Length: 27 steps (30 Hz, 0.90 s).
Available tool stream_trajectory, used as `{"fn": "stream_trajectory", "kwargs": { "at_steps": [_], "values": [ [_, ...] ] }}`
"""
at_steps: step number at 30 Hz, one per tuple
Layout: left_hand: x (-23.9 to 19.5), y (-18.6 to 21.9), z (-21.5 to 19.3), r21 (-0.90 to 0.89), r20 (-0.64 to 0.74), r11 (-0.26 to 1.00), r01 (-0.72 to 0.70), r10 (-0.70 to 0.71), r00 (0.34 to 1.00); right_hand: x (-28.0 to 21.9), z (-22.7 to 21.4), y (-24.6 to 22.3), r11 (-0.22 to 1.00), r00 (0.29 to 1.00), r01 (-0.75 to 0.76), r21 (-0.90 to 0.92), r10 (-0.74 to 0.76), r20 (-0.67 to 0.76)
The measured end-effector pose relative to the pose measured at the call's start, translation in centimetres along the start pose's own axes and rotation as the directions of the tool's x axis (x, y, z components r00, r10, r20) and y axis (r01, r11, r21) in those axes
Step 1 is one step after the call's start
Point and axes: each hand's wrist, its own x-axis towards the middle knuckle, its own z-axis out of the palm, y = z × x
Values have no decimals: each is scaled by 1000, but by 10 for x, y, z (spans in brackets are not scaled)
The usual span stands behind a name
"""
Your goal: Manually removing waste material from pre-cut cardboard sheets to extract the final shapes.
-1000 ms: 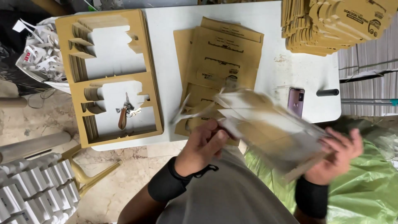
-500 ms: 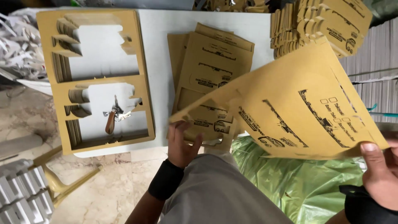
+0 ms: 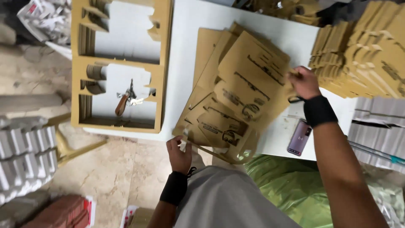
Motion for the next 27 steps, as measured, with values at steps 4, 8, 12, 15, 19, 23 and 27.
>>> {"fn": "stream_trajectory", "kwargs": {
  "at_steps": [4, 8, 12, 15, 19, 23, 27],
  "values": [
    [-22, -25, 36, 97, 1, 984, 150, -151, 989, 46, 42, 5, 994, 993, -103, -39, 105, 46],
    [-14, 19, 63, 123, -4, 958, 260, -261, 965, 58, 37, 3, 988, 993, -86, -126, 96, 72],
    [8, 29, 91, 349, -19, 867, 355, -372, 928, 58, 16, 9, 990, 996, -13, -139, 25, 84],
    [23, 14, 107, 325, -26, 847, 422, -438, 899, 50, -1, 6, 993, 994, 14, -113, -2, 105],
    [1, 48, 91, 23, -133, 920, 391, -385, 913, 36, -25, 12, 981, 984, 170, -95, -163, 71],
    [-53, 76, 65, -187, -300, 949, 255, -302, 905, 11, -48, 11, 955, 955, 293, 47, -294, 24],
    [-89, 70, 64, -325, -394, 934, 148, -277, 877, 5, -56, -24, 948, 956, 273, 165, -287, 67]
  ]
}}
